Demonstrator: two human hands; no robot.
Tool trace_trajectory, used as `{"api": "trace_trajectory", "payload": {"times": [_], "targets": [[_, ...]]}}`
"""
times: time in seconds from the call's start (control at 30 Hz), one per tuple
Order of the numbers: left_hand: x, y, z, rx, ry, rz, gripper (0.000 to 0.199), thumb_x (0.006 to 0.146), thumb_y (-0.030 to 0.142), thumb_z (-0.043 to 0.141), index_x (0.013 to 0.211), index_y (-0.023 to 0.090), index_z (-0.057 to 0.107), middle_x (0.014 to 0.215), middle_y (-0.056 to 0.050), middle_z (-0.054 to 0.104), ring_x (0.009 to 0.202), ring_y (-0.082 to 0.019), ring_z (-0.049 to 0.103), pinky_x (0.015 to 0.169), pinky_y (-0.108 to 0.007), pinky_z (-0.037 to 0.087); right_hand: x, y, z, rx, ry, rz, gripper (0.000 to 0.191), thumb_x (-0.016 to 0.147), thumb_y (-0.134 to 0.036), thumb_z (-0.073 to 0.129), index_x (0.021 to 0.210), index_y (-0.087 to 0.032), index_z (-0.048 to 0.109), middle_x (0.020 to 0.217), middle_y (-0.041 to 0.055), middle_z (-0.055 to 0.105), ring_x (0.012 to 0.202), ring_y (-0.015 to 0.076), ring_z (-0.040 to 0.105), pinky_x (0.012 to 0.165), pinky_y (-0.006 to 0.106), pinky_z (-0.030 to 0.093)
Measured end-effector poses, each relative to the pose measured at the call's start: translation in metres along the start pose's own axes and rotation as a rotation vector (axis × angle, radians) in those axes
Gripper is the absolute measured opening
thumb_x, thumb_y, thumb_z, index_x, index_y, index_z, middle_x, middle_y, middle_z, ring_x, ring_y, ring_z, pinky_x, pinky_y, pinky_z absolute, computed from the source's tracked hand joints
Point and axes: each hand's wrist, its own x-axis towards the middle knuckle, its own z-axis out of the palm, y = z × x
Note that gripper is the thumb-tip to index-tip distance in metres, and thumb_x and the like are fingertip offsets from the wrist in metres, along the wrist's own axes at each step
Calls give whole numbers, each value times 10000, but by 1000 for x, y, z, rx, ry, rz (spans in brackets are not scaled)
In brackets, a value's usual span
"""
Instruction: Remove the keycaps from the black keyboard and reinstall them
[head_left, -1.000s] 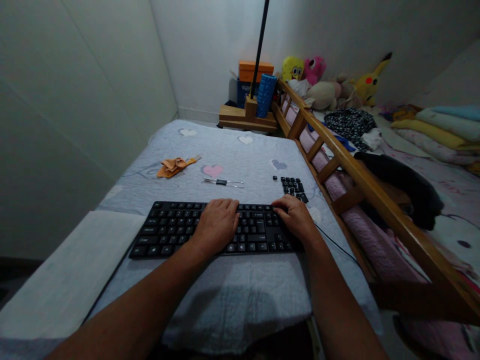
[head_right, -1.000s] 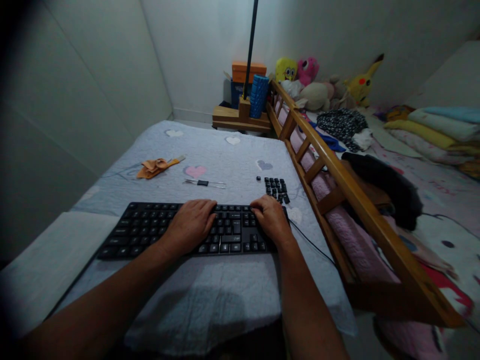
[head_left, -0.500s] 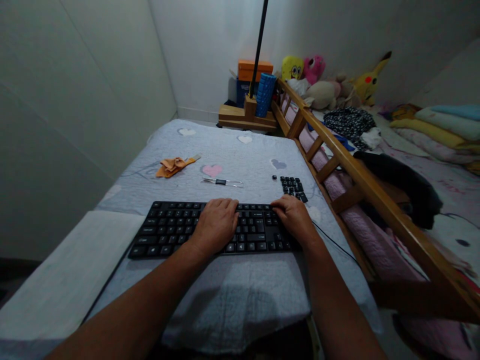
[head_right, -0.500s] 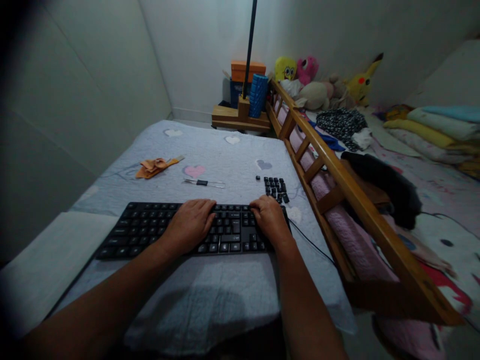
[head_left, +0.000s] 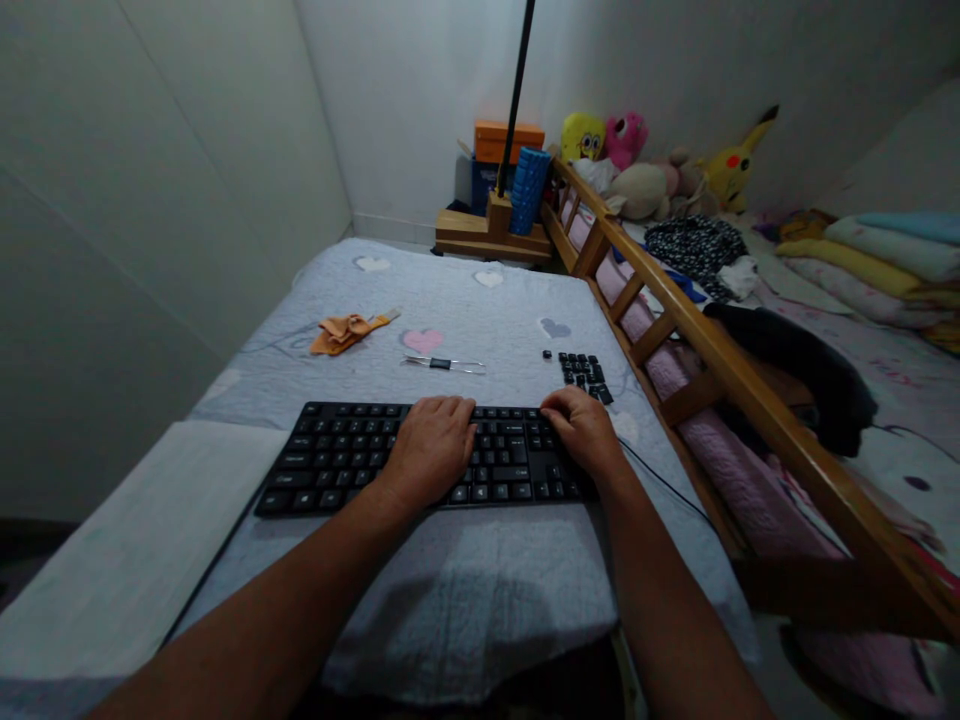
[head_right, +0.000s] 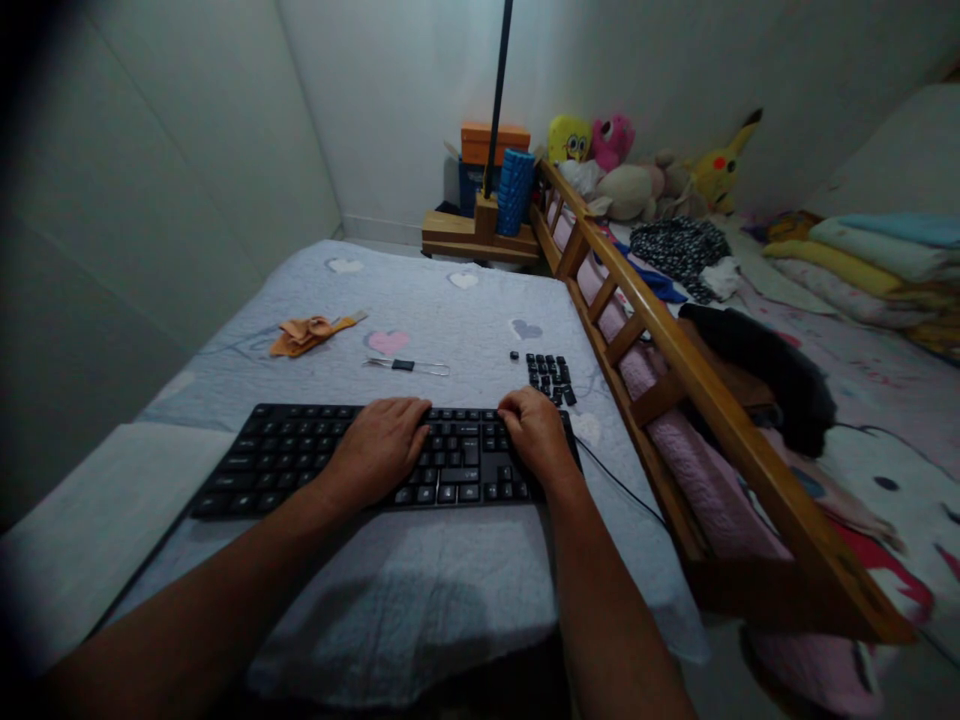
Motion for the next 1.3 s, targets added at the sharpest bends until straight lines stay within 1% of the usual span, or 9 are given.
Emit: {"api": "trace_trajectory", "payload": {"times": [0.1, 0.33, 0.53, 0.83, 1.0, 1.13, 1.3], "targets": [[0, 0, 1, -1, -1, 2, 251, 974, 257, 454, 1162, 149, 578, 1121, -108, 677, 1064, -262, 601, 954, -401, 425, 1, -1, 0, 17, -4, 29, 119, 832, -144, 592, 731, -197, 628, 778, 16, 605, 767, 170, 569, 749, 293, 421], [0, 0, -1, 4, 5, -2, 228, 973, 252, 459, 1130, 148, 587, 1113, -108, 681, 1056, -264, 605, 943, -401, 431, 3, -4, -1, 30, -33, 78, 119, 832, -167, 570, 717, -195, 581, 765, 13, 579, 755, 166, 544, 729, 284, 391], [0, 1, -1, -1, 3, 0, 247, 971, 247, 455, 1151, 137, 585, 1116, -113, 681, 1059, -270, 601, 949, -408, 430, 3, -7, -1, 22, -66, 76, 133, 837, -172, 544, 709, -205, 541, 736, 8, 568, 727, 168, 525, 697, 280, 371], [0, 1, 0, -6, -4, -2, 245, 969, 245, 457, 1143, 139, 593, 1113, -121, 680, 1062, -274, 604, 952, -421, 435, 2, -7, -1, -19, -71, 54, 151, 845, -159, 536, 702, -209, 523, 747, 16, 580, 739, 173, 526, 711, 282, 376], [0, 2, -1, -22, 5, -4, 241, 968, 240, 463, 1147, 138, 589, 1109, -126, 678, 1071, -276, 602, 958, -425, 431, 2, -6, 2, -79, -51, 32, 155, 835, -137, 542, 700, -211, 525, 759, 24, 595, 766, 185, 531, 741, 297, 375], [0, 2, -1, -19, -7, -7, 247, 966, 245, 469, 1152, 138, 592, 1117, -120, 677, 1065, -276, 603, 955, -421, 435, 2, -5, 3, -53, -49, 48, 150, 829, -147, 556, 697, -213, 525, 771, 27, 608, 775, 183, 540, 753, 296, 385], [0, 0, 1, -11, -2, -3, 257, 966, 252, 466, 1163, 141, 587, 1116, -113, 677, 1059, -271, 601, 956, -417, 432, 2, -3, 3, 1, -41, 86, 95, 817, -161, 558, 736, -208, 551, 779, 24, 611, 765, 179, 542, 733, 295, 390]]}}
